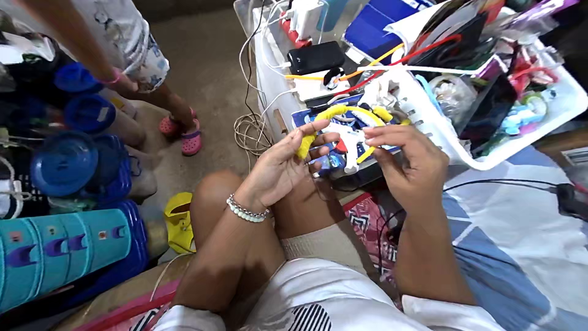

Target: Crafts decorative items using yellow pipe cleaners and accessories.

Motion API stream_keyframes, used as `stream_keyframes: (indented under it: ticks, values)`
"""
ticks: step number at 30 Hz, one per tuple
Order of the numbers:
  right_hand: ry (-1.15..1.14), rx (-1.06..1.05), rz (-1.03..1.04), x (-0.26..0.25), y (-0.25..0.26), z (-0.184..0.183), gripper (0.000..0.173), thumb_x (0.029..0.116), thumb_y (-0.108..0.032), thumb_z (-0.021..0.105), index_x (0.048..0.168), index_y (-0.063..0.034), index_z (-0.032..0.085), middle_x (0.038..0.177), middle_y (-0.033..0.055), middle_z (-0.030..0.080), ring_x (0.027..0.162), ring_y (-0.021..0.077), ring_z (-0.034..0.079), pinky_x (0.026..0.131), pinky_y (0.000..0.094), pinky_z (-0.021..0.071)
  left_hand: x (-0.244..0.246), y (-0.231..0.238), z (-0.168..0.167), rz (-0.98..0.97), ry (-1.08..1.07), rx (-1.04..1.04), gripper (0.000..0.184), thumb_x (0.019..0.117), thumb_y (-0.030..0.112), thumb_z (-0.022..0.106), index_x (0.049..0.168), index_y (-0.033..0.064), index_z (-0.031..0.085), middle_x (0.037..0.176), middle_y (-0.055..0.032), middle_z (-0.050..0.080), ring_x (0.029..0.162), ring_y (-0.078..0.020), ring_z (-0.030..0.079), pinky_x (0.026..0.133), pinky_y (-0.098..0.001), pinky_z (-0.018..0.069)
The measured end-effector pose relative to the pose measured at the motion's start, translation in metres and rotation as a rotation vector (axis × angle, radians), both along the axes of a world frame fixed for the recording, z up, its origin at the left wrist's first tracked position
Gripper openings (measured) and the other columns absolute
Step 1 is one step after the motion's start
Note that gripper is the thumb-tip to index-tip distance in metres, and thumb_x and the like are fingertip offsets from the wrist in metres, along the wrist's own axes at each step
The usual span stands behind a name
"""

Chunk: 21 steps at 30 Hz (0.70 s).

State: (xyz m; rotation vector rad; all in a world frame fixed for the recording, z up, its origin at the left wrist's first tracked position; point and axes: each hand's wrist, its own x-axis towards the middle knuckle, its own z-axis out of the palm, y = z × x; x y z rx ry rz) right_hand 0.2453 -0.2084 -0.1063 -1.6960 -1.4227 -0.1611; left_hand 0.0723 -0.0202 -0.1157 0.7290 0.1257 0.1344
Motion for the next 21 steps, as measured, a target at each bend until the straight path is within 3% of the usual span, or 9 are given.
stream_keyframes:
  ticks: [4,7,10,14,21]
  values:
    - [0.048,0.034,0.028,0.004,-0.001,-0.002,0.015,0.1031,-0.013,0.059,0.109,-0.0033,0.068,0.121,0.0094,0.07,0.119,0.0177,0.066,0.1,0.0346,0.0566,0.002,-0.001,-0.002,-0.064,-0.095,0.118,0.05,0.1111,0.033,0.033,0.156,0.0147,0.042,0.149,-0.0086,0.055,0.108,-0.0104,0.065,0.086,-0.0227,0.053]
    - [0.043,0.059,0.084,0.0,0.0,-0.001,0.013,0.1031,-0.013,0.059,0.107,-0.0055,0.069,0.119,0.0074,0.071,0.118,0.0162,0.066,0.101,0.0336,0.0558,0.002,-0.005,0.0,0.0,-0.086,0.211,0.048,0.1081,0.015,0.042,0.156,0.014,0.042,0.151,-0.0064,0.053,0.11,-0.0107,0.064,0.091,-0.0253,0.0535]
    - [-0.009,0.087,0.114,-0.009,0.002,0.0,0.011,0.1023,-0.018,0.063,0.104,-0.0098,0.069,0.108,0.0016,0.072,0.109,0.0126,0.065,0.098,0.0305,0.0522,0.002,-0.008,-0.001,0.138,-0.077,0.224,0.044,0.1053,0.008,0.05,0.148,0.0155,0.052,0.142,-0.0055,0.061,0.114,-0.013,0.065,0.095,-0.0277,0.0547]
    - [-0.017,0.107,0.126,-0.026,0.009,-0.001,0.011,0.0987,-0.022,0.07,0.103,-0.012,0.071,0.099,-0.0023,0.069,0.108,0.0087,0.06,0.098,0.0265,0.0472,0.004,-0.01,-0.006,0.268,-0.025,0.141,0.031,0.1036,0.006,0.055,0.131,0.0174,0.062,0.125,-0.0027,0.067,0.099,-0.0101,0.068,0.087,-0.0253,0.0571]
    - [-0.129,0.078,0.092,-0.041,0.02,0.002,0.009,0.0969,-0.013,0.068,0.094,-0.0062,0.072,0.09,0.0035,0.073,0.096,0.0137,0.068,0.103,0.0381,0.0499,0.001,-0.009,-0.007,0.314,0.026,0.097,0.026,0.0991,0.006,0.063,0.121,0.0194,0.066,0.111,-0.0028,0.072,0.091,-0.0099,0.07,0.081,-0.0242,0.0591]
